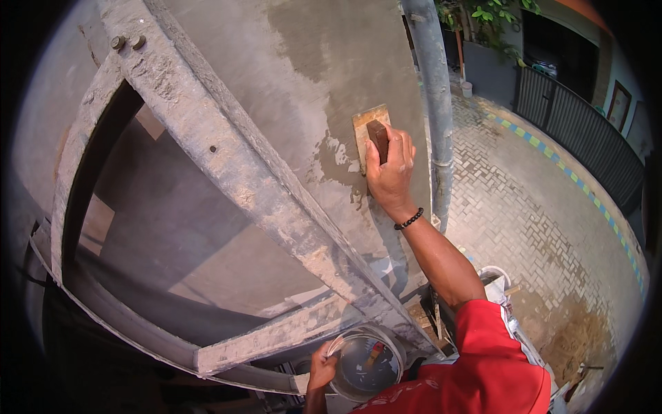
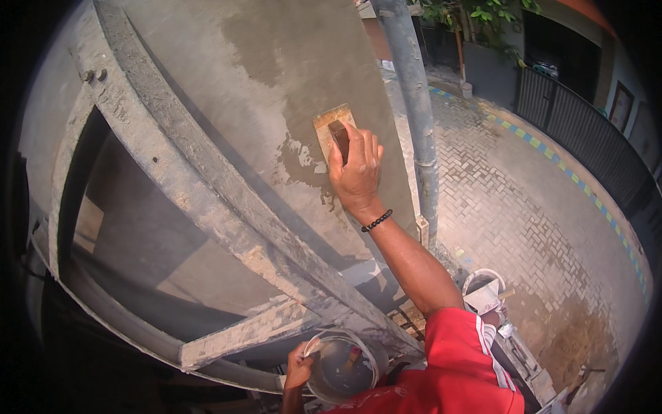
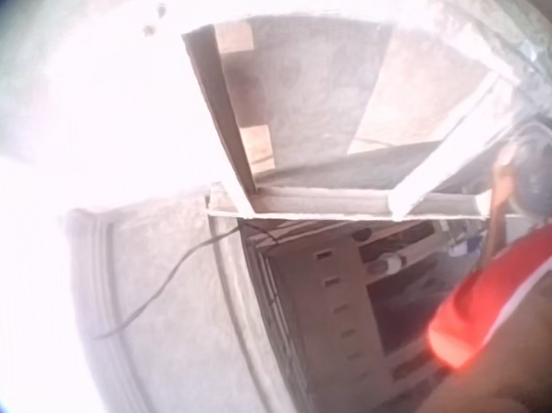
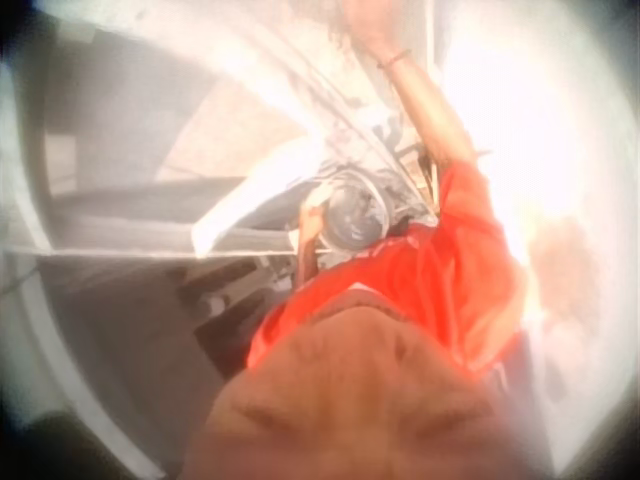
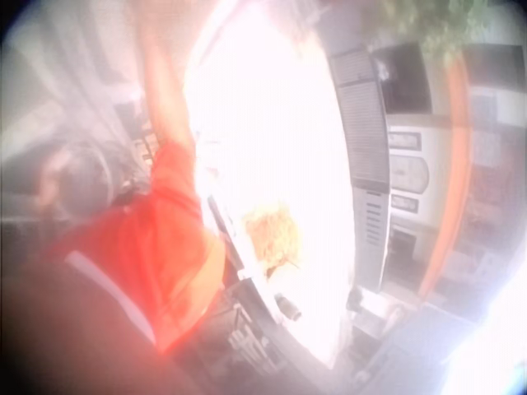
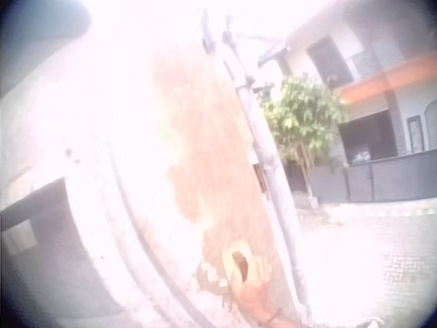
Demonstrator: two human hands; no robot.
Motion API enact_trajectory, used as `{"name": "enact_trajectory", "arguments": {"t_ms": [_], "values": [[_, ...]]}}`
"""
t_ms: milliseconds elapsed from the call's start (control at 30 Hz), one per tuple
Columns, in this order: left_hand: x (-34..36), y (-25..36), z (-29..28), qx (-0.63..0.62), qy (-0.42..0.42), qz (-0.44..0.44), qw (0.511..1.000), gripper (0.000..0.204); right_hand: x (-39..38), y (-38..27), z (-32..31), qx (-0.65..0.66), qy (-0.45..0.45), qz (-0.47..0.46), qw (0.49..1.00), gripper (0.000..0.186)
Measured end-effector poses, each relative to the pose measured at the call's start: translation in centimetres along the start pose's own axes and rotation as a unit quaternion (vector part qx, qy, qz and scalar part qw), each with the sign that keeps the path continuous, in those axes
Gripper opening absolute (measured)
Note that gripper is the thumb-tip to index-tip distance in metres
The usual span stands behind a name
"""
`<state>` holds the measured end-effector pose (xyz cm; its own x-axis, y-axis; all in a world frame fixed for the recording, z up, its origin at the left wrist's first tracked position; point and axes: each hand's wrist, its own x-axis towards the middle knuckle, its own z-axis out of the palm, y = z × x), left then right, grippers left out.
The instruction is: The person uses a sponge to smooth a wet concrete surface on a curved wall. They repeatedly dip the sponge into a bucket of water and rub it along the wall to even out the surface.
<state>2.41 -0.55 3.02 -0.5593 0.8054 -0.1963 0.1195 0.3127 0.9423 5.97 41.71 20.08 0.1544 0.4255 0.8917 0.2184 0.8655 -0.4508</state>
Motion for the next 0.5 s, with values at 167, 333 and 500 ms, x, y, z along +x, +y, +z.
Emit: {"name": "enact_trajectory", "arguments": {"t_ms": [167,333,500], "values": [[0.0,0.1,0.0,-0.013,-0.007,-0.025,1.000,0.050,-5.7,0.2,-1.3,0.014,-0.169,-0.105,0.980,0.057],[0.0,0.5,0.0,0.006,-0.004,0.007,1.000,0.053,2.7,-0.2,0.3,-0.007,0.025,-0.001,1.000,0.052],[0.1,-0.3,-0.2,0.006,-0.007,-0.004,1.000,0.056,-1.7,-0.8,-1.2,0.009,-0.116,-0.081,0.990,0.042]]}}
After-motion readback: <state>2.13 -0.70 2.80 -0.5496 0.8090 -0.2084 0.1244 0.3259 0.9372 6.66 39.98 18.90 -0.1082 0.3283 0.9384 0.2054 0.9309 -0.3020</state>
